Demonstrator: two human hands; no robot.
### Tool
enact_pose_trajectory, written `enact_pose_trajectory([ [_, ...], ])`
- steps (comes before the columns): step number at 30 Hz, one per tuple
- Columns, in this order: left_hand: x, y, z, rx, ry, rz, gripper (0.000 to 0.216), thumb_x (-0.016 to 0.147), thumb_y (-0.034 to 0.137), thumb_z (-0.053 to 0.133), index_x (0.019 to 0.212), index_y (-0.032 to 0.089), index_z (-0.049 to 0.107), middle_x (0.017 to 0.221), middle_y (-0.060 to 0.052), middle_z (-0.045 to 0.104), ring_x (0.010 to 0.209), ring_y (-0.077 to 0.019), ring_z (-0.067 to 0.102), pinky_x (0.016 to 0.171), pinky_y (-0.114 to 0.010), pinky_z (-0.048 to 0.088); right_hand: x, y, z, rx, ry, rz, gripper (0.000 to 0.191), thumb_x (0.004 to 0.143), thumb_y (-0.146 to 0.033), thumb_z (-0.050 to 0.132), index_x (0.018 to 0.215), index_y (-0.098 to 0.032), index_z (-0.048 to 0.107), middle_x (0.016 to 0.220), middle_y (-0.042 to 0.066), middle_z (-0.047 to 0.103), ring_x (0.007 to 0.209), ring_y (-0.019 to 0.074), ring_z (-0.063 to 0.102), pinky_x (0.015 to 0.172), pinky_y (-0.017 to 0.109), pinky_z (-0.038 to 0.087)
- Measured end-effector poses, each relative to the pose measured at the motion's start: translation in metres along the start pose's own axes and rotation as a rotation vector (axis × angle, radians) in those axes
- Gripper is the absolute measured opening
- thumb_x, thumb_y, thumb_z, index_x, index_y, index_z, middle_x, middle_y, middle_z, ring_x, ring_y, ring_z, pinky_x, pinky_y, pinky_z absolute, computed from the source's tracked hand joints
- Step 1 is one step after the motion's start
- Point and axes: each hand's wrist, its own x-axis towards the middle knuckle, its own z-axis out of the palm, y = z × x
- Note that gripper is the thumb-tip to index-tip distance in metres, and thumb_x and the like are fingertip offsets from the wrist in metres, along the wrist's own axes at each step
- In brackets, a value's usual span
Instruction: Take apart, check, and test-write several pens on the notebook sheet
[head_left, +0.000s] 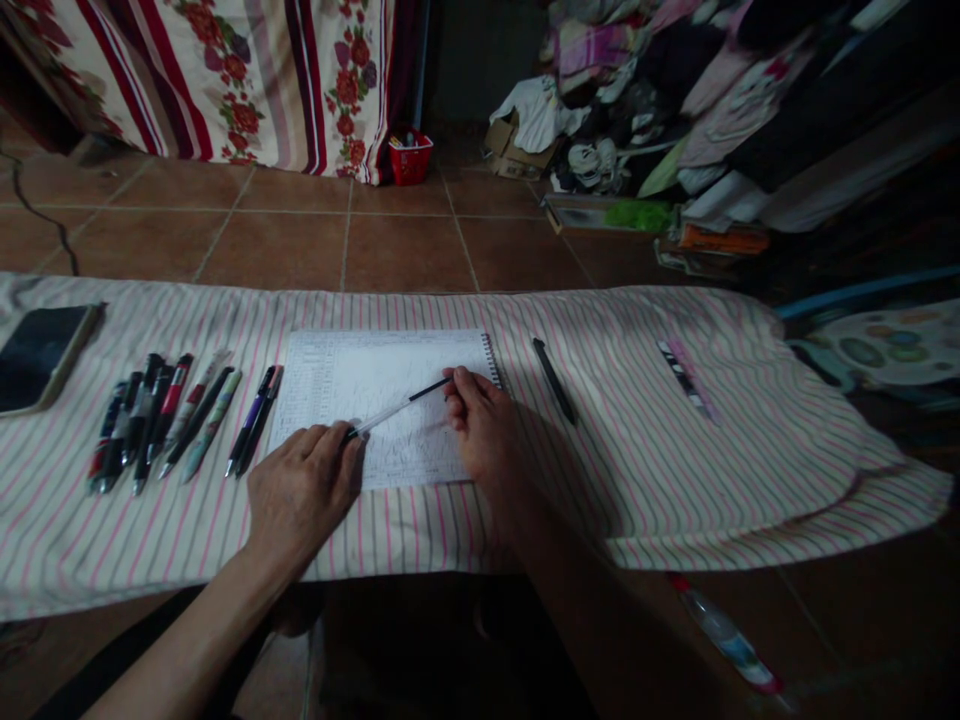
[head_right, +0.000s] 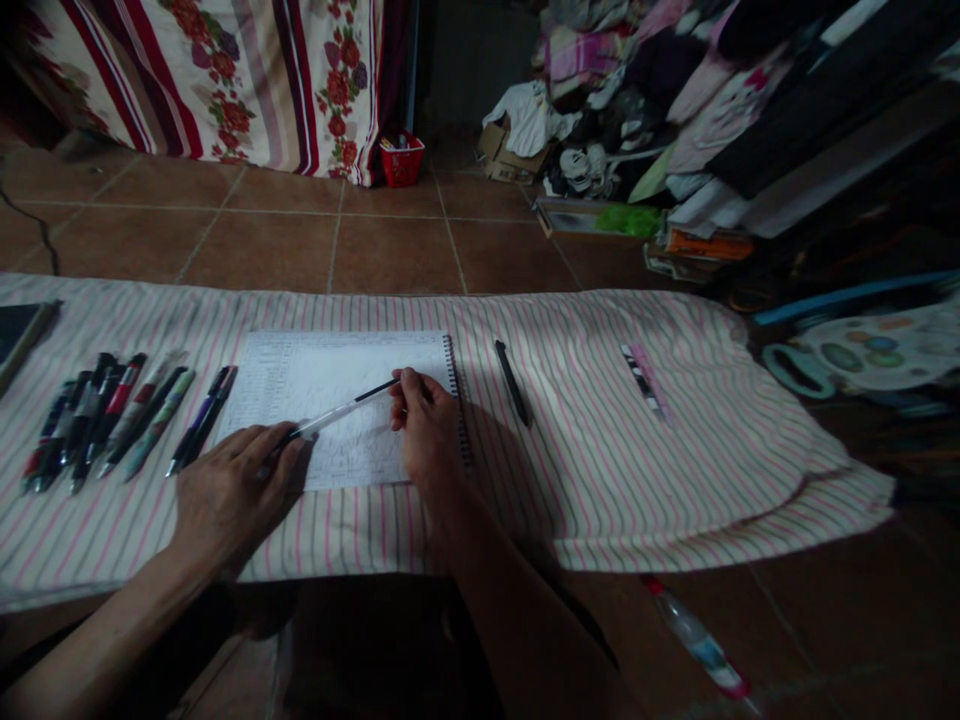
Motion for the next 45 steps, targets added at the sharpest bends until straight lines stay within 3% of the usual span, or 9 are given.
enact_pose_trajectory([
  [17, -0.003, -0.011, -0.001, 0.039, 0.037, -0.001, 0.028, 0.087, 0.036, 0.053, 0.098, 0.014, 0.066, 0.085, -0.006, 0.069, 0.076, -0.0211, 0.062, 0.062, -0.030, 0.043, 0.013, -0.009, -0.012, 0.056, 0.079, -0.039, 0.028, 0.062, -0.035, 0.074, 0.074, -0.013, 0.064, 0.057, -0.004, 0.056, 0.043, 0.0020, 0.042, 0.035, 0.014, 0.027],
  [37, 0.003, -0.020, 0.015, 0.022, 0.042, -0.023, 0.028, 0.088, 0.031, 0.052, 0.105, 0.016, 0.069, 0.083, -0.009, 0.060, 0.077, -0.0228, 0.049, 0.066, -0.033, 0.042, 0.005, 0.000, -0.007, -0.142, -0.080, -0.025, 0.029, 0.069, -0.040, 0.067, 0.076, -0.012, 0.064, 0.057, -0.004, 0.055, 0.042, 0.0027, 0.043, 0.032, 0.014, 0.029],
  [45, 0.004, -0.021, 0.016, -0.052, 0.033, -0.010, 0.038, 0.086, 0.043, 0.053, 0.107, 0.014, 0.067, 0.094, -0.012, 0.060, 0.087, -0.0256, 0.051, 0.076, -0.038, 0.047, 0.002, 0.007, -0.005, -0.219, -0.157, -0.016, 0.025, 0.072, -0.039, 0.064, 0.075, -0.014, 0.065, 0.057, -0.004, 0.056, 0.041, 0.0035, 0.043, 0.031, 0.015, 0.031],
])
